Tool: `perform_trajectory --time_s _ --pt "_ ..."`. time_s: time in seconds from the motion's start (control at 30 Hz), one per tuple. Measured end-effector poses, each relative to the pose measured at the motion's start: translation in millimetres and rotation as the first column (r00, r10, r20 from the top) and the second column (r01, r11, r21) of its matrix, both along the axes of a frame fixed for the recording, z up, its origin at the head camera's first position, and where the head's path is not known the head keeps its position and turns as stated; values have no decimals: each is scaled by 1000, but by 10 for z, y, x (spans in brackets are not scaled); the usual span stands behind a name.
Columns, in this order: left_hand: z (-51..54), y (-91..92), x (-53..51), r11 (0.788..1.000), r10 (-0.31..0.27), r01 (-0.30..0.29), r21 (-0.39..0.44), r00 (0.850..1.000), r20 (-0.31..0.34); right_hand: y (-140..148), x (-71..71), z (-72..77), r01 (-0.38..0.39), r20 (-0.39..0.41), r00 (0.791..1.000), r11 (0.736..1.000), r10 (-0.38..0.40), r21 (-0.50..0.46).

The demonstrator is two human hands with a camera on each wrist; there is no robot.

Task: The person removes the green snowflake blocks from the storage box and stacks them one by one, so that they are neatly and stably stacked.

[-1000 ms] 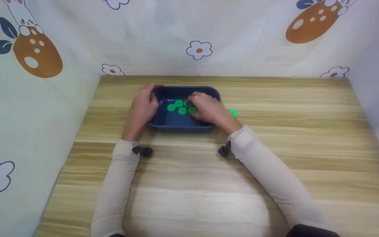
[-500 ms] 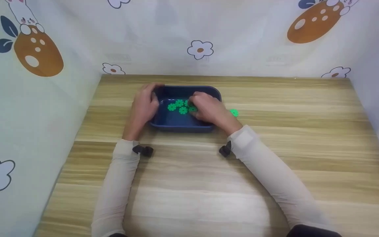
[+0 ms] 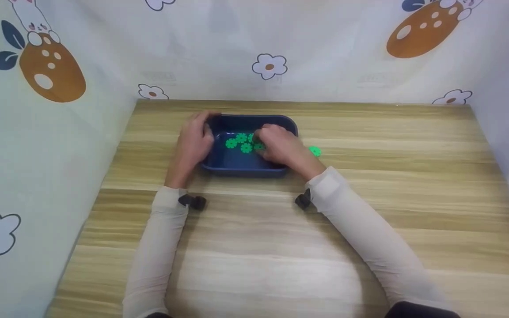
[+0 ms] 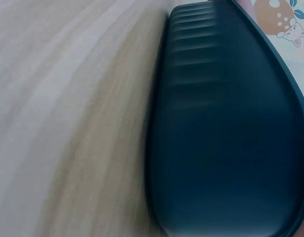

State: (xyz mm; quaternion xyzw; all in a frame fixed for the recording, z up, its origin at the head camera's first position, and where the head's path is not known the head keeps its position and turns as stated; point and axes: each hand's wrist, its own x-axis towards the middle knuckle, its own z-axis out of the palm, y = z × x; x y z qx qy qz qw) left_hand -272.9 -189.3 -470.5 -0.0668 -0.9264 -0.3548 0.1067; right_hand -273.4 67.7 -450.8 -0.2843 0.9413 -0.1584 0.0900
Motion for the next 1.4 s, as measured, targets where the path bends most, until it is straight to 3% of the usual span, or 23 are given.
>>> perform_trajectory --time_s 0.23,0.67,1.0,1.4 --pt "-6 0 5 1000 -2 2 -3 1000 -4 3 -23 7 4 48 999 1000 -3 -17" --pt "17 -11 2 1000 2 -2 -7 1000 2 23 -4 -15 -54 -24 998 998 54 -17" --pt "38 10 17 1000 2 -2 -17 1000 23 67 19 -38 -93 -62 994 993 89 -78" --pt "7 1 1 1000 -8 8 -14 1000 -20 106 -24 -32 -142 -62 990 949 129 -283"
